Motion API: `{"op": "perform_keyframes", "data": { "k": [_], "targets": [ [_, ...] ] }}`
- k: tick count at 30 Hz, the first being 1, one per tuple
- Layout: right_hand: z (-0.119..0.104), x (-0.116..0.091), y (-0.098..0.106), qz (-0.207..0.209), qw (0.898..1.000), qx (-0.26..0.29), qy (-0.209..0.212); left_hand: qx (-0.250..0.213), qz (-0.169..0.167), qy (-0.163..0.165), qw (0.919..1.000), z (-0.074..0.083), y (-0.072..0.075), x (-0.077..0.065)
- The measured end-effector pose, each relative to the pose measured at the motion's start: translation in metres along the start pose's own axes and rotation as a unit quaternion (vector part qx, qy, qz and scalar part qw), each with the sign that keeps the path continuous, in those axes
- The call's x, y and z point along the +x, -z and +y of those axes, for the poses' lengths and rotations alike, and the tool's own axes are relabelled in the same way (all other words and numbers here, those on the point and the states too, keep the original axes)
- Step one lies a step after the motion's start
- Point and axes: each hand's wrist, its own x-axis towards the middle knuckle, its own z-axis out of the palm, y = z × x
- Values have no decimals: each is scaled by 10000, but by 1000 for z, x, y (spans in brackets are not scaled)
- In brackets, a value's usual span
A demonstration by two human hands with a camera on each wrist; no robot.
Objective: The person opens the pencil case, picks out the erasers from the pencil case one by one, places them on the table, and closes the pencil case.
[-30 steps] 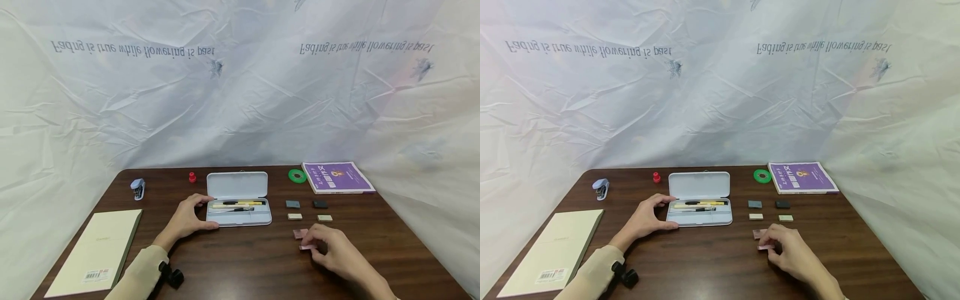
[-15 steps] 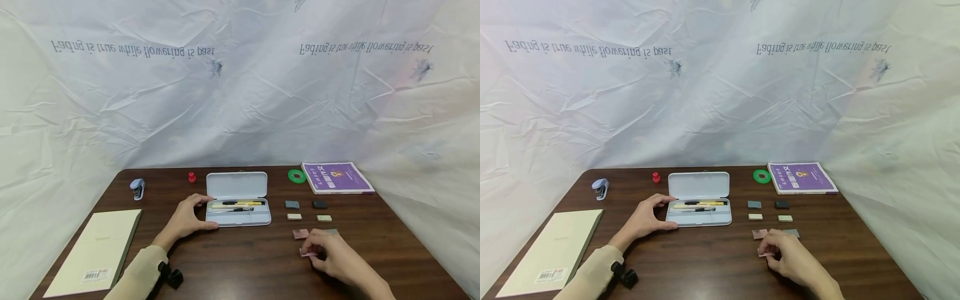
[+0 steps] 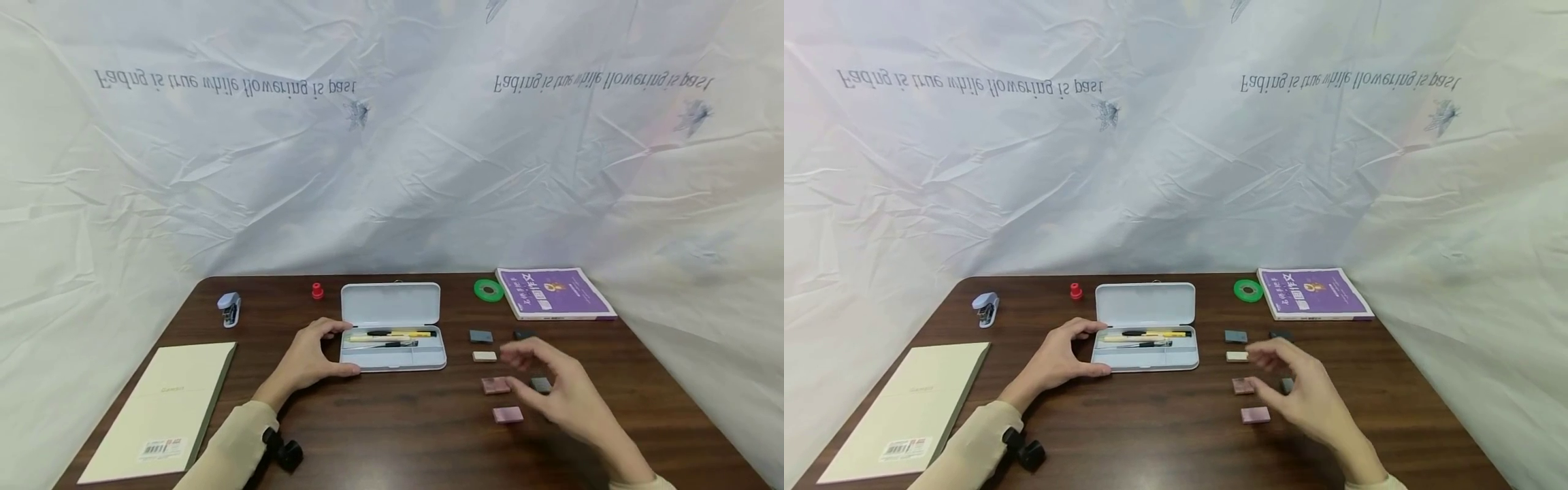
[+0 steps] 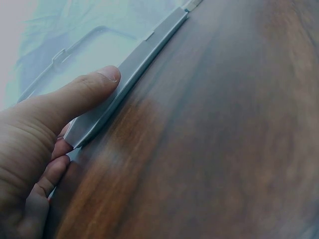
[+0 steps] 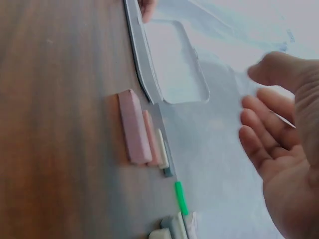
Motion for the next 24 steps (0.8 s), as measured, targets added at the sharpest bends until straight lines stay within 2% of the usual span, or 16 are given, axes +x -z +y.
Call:
{"op": "perform_keyframes", "data": {
  "k": [4,10,19,24],
  "targets": [
    [0,21,-4,299,9995,94,86,37,-12,-32,10000,0,0,0],
    [6,55,-20,159,9991,236,-312,125,26,-72,9999,0,1,0],
    [16,90,-56,-404,9932,595,-916,144,57,-117,9998,0,1,0],
    [23,96,-72,-962,9888,396,-1072,183,44,-135,9997,0,1,0]
  ]
}}
